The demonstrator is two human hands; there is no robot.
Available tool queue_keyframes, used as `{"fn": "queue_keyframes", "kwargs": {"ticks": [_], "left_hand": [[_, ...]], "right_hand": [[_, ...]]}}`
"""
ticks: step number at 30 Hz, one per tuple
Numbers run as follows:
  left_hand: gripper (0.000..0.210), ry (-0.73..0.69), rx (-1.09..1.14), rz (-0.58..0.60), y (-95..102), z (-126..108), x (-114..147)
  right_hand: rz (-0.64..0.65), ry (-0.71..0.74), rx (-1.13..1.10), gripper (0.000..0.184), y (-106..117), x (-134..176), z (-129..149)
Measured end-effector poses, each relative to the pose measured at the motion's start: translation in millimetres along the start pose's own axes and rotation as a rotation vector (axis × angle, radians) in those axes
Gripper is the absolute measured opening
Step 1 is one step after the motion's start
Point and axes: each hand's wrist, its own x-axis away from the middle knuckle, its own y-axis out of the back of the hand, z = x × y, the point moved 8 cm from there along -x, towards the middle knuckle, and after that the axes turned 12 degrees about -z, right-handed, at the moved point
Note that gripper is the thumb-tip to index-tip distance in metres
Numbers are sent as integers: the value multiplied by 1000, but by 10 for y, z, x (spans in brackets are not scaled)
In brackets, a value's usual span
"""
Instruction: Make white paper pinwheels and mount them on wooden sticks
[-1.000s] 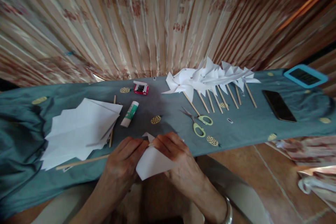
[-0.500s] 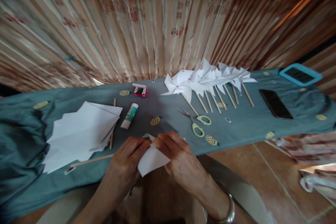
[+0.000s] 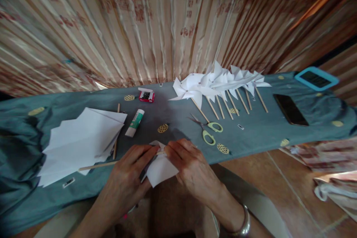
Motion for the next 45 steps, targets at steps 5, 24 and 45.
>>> {"fn": "queue_keyframes", "kwargs": {"ticks": [5, 24, 45], "left_hand": [[39, 38, 31, 9, 104, 35, 18], [30, 148, 178, 85, -133, 130, 60], [29, 169, 199, 99, -107, 123, 91]], "right_hand": [[0, -16, 3, 24, 35, 13, -48], [46, 91, 77, 27, 11, 34, 93], [1, 97, 78, 31, -4, 86, 79]]}}
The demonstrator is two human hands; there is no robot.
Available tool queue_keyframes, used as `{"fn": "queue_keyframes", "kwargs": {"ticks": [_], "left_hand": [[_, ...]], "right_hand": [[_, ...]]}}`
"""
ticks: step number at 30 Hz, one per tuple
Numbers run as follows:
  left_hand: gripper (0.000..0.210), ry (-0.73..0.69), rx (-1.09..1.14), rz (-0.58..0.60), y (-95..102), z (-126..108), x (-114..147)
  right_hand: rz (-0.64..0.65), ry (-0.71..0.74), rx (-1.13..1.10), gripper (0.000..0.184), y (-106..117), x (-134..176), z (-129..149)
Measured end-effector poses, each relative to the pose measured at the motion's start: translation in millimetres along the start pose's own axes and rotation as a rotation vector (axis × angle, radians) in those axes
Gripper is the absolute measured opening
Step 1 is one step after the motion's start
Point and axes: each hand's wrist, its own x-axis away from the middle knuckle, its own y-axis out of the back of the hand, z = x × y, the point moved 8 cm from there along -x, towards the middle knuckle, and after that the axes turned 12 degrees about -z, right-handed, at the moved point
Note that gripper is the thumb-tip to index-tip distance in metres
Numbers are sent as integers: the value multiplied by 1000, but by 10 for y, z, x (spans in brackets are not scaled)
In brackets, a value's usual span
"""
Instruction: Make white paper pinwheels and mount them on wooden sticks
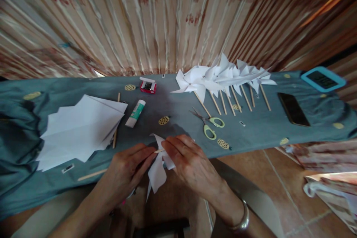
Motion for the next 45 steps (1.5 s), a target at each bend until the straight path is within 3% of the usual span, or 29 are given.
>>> {"fn": "queue_keyframes", "kwargs": {"ticks": [20, 27, 36, 45], "left_hand": [[30, -167, -153, -61, 18, -149, 15], [30, -157, -162, -41, 12, -143, 10], [33, -201, -218, -41, 28, -176, -4], [28, -140, -232, 87, -37, -172, -57]], "right_hand": [[66, -23, -63, 22, -19, -65, 3], [38, -10, -12, 35, -5, -7, -19], [52, -13, -81, 22, -19, -65, 8], [130, -14, -80, 11, -65, -95, -51]]}}
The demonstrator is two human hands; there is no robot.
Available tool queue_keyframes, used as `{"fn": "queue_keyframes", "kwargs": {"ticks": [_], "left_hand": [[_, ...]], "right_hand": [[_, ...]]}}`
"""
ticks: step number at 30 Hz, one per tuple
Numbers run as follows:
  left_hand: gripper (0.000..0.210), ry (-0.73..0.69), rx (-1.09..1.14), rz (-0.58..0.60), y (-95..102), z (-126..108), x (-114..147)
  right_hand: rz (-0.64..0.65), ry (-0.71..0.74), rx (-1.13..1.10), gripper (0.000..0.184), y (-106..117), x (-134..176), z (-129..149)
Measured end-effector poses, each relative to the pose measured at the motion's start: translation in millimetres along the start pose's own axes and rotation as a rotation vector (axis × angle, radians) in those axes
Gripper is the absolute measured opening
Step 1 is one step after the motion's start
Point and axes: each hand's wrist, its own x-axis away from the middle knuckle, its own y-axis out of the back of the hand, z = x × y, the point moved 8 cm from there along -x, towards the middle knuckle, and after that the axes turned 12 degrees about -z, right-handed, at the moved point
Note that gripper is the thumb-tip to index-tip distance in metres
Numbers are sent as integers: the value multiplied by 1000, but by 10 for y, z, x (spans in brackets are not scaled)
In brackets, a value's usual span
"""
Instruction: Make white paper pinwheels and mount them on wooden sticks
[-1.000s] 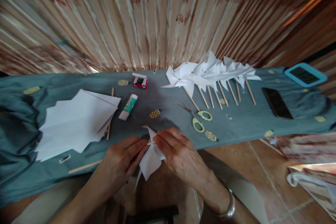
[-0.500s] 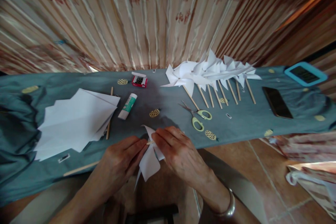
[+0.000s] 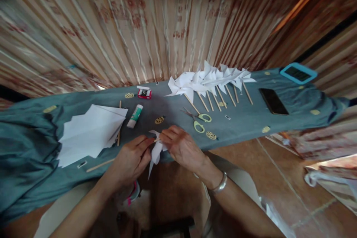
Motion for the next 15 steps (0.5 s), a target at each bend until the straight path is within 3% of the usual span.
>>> {"fn": "queue_keyframes", "kwargs": {"ticks": [4, 9, 15], "left_hand": [[34, 1, -43, 62, 25, -53, 21], [60, -70, -98, 64, 70, -135, 37], [36, -141, -245, -38, 71, -157, -40]], "right_hand": [[12, 7, 51, 9, -7, 2, -21], [43, 27, 113, 13, -47, 23, -19], [36, 27, 129, 12, -14, 39, -20]]}}
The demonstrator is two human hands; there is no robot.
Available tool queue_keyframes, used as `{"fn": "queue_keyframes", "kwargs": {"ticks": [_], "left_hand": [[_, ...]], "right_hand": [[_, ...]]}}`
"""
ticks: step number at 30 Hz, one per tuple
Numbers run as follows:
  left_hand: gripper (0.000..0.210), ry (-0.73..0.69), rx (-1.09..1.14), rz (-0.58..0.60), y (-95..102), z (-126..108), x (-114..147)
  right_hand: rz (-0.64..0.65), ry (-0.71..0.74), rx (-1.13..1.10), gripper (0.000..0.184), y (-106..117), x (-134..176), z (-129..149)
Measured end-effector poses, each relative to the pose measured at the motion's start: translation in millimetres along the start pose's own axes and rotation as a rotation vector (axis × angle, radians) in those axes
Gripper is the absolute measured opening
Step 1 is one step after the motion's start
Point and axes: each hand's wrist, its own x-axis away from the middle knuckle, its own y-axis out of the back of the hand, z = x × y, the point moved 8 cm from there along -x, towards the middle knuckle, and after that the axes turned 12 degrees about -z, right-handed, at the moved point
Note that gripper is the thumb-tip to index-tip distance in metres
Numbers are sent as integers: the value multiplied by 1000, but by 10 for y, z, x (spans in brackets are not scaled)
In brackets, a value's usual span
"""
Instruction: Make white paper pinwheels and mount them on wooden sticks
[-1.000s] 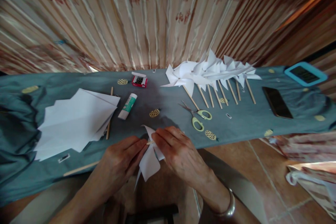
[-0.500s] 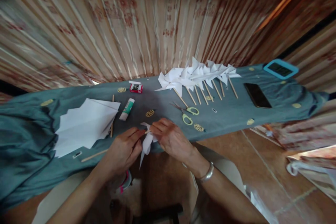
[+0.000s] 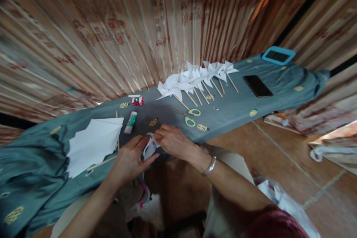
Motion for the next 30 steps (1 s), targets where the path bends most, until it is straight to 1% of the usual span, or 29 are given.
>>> {"fn": "queue_keyframes", "kwargs": {"ticks": [5, 10, 16, 21, 25, 30], "left_hand": [[22, -68, -25, -119, -8, -30, -65], [15, -86, -37, -140, -56, 18, -32], [30, -142, -20, -162, -53, 41, 52], [31, -147, -14, -199, -14, 47, 65], [30, -146, -16, -227, 14, 54, 49], [28, -144, 10, -228, 5, 67, 40]], "right_hand": [[2, -36, 30, 12, 30, -21, -46], [7, -27, 55, 7, 4, -28, -35], [-50, -52, 35, 10, -24, 7, -3], [-44, -69, 54, 14, -33, -7, 21], [-42, -89, 58, 11, -29, -37, 22], [-28, -106, 73, 8, -55, -44, 22]]}}
